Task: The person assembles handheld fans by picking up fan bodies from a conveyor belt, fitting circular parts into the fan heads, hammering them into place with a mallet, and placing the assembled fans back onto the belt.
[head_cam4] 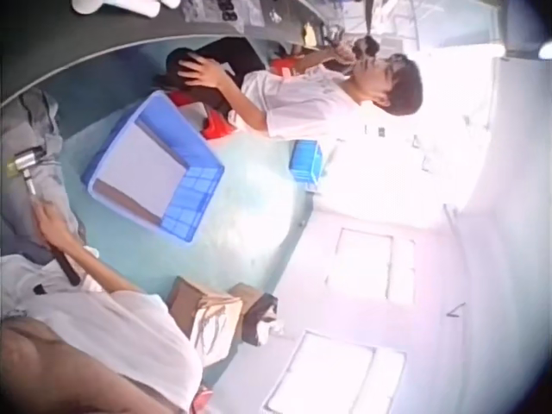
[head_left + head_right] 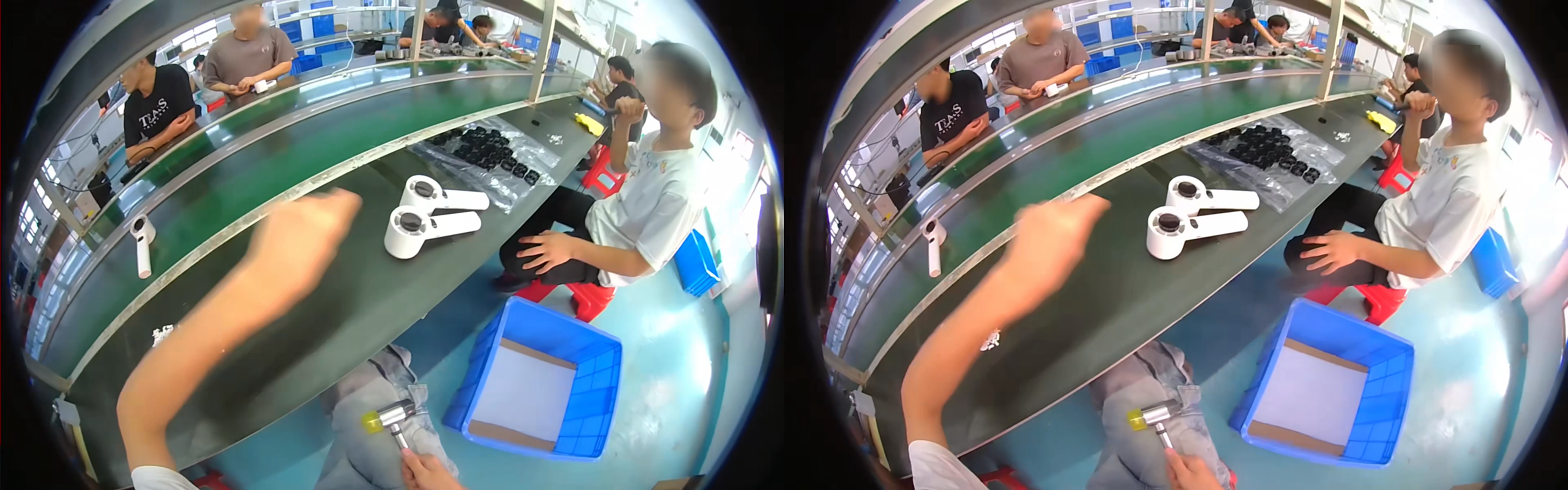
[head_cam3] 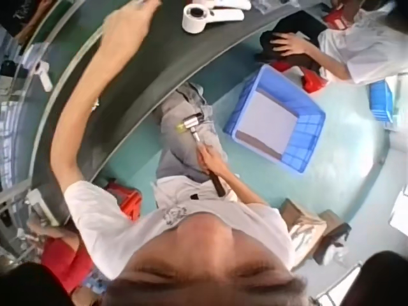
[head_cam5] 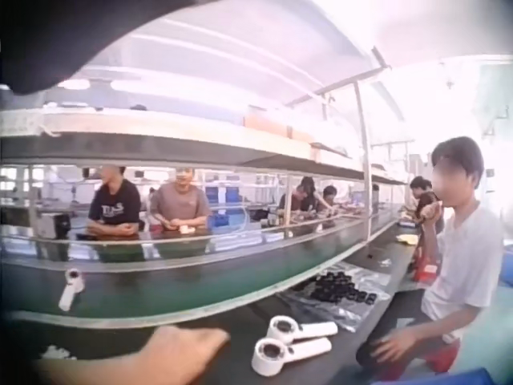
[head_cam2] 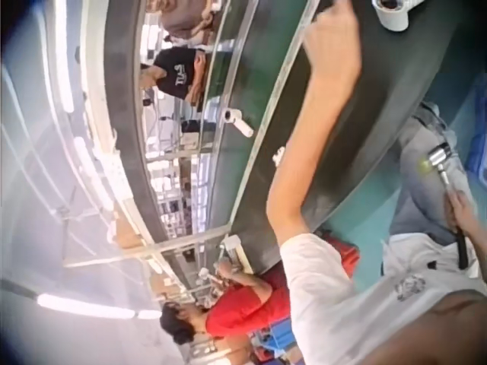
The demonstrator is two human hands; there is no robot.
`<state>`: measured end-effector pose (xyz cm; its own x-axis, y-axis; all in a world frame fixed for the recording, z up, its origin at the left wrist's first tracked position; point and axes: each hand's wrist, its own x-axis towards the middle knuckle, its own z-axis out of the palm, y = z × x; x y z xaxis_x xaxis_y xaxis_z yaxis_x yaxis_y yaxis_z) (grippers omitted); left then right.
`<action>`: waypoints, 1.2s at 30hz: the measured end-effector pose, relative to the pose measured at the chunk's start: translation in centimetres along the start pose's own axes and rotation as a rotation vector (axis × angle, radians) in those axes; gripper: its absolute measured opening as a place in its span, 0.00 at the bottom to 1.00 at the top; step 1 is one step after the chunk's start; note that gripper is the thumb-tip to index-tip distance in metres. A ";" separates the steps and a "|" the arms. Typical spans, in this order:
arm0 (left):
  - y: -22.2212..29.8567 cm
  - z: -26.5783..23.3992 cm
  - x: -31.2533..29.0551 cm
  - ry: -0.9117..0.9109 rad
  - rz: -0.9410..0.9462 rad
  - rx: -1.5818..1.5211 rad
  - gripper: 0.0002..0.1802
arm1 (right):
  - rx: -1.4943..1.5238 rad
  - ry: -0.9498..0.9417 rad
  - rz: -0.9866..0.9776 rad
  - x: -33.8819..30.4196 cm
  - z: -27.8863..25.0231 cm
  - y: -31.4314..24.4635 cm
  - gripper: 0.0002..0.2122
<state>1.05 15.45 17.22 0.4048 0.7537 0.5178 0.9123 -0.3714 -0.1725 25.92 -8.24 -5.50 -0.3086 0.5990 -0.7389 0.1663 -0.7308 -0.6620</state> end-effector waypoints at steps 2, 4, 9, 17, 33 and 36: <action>5.3 0.8 1.7 0.041 0.149 -0.052 0.07 | -0.040 -0.020 -0.026 -0.3 0.7 -0.8 0.24; 8.5 3.0 3.4 0.057 0.201 0.004 0.09 | -0.060 -0.020 -0.062 -0.7 1.3 -1.0 0.24; 10.0 10.0 5.6 -0.128 -0.055 0.164 0.16 | -0.065 0.037 -0.074 -1.4 1.0 -0.7 0.23; 7.6 9.8 2.9 -0.218 -0.154 0.203 0.21 | 0.094 0.011 -0.007 -1.1 0.7 0.0 0.22; -1.6 -1.9 -16.9 -0.072 0.142 -0.126 0.09 | -0.049 -0.067 -0.012 -0.8 1.6 -1.3 0.23; -2.7 -2.3 -17.1 -0.074 0.171 -0.203 0.08 | -0.068 -0.090 0.009 -0.6 1.9 -1.4 0.23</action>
<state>-8.52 2.31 10.74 0.5622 0.7051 0.4321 0.8020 -0.5923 -0.0769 24.10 -8.25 -3.88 -0.3889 0.5583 -0.7328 0.2316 -0.7106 -0.6644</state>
